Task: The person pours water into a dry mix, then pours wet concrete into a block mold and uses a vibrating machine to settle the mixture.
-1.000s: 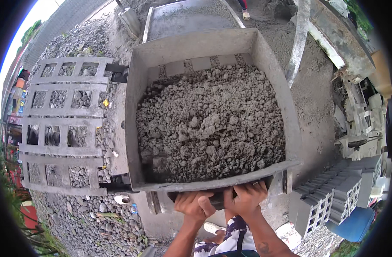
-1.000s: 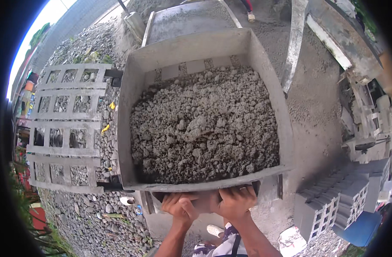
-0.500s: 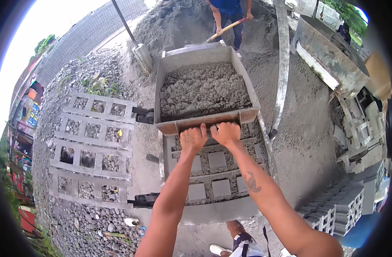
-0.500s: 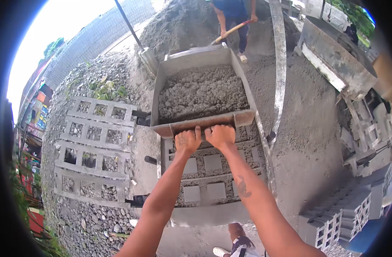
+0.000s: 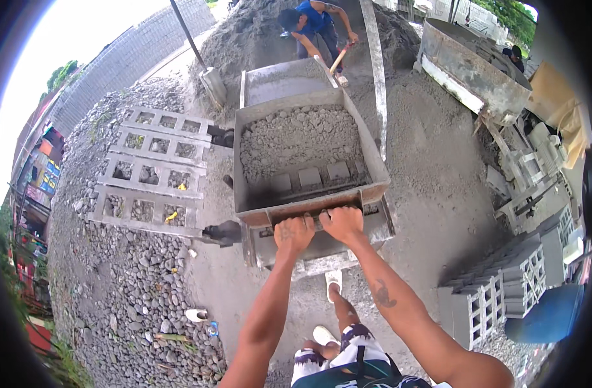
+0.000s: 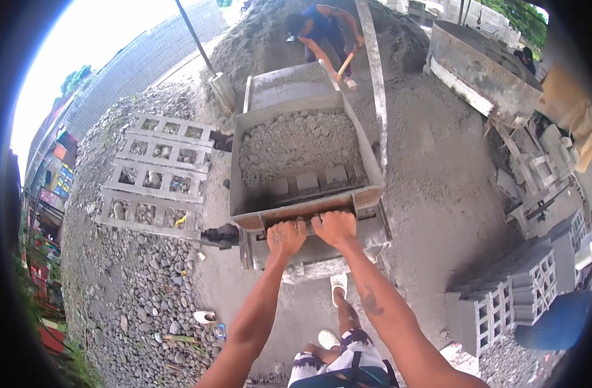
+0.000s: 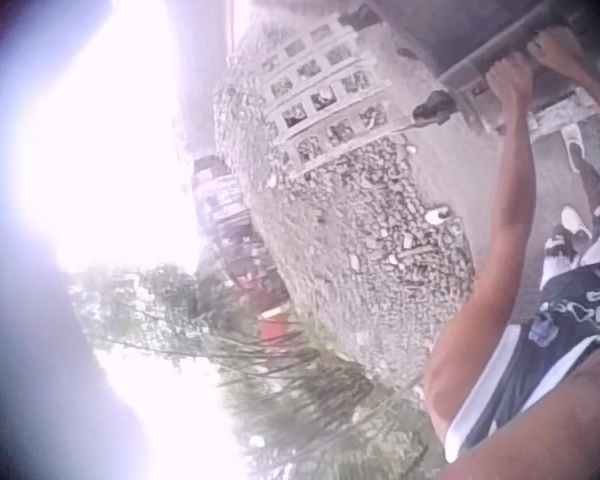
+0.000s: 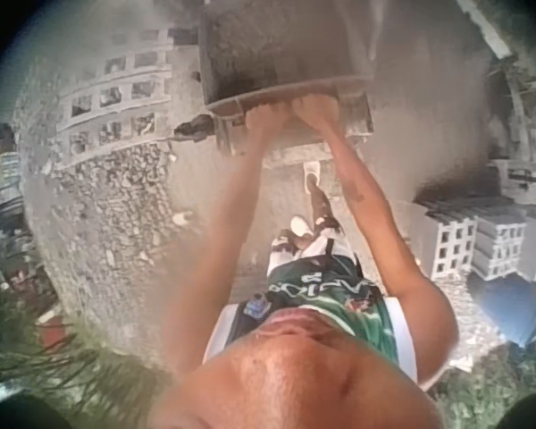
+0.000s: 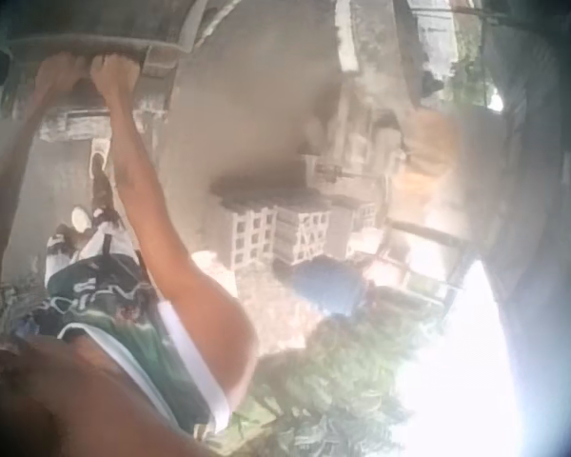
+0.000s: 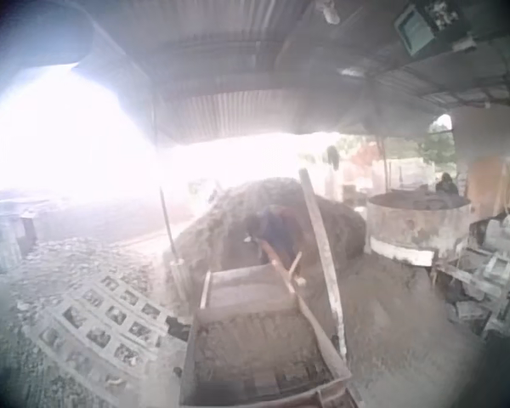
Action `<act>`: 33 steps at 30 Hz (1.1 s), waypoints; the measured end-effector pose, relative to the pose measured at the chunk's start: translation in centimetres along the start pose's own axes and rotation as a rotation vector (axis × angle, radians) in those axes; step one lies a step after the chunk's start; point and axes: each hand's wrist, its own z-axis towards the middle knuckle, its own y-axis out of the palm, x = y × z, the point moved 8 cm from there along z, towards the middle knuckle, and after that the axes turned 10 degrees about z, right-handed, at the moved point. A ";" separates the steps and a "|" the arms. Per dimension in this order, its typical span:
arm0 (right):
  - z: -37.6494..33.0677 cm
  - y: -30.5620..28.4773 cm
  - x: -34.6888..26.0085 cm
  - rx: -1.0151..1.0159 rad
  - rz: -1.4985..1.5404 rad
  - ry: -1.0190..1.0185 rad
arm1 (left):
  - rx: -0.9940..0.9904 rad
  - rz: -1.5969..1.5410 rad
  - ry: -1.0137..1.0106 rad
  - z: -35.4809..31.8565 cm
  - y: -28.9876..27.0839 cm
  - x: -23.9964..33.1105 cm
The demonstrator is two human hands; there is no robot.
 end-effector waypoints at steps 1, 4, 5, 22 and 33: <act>-3.9 -0.1 0.0 -0.011 0.004 0.003 | 0.013 -0.017 0.010 -4.0 -0.3 0.5; -13.0 -3.4 -3.1 0.108 0.057 -0.048 | 0.258 -0.098 0.043 -12.5 -4.9 1.6; -12.3 -3.6 -3.1 0.071 0.016 -0.011 | 0.329 -0.104 0.079 -12.0 -5.3 1.9; -7.1 -2.0 -2.4 0.250 0.025 -0.123 | 0.198 -0.087 0.028 -6.7 -2.9 1.0; -6.4 -2.6 -2.4 0.301 0.114 -0.284 | 0.212 -0.038 0.009 -5.6 -2.3 0.9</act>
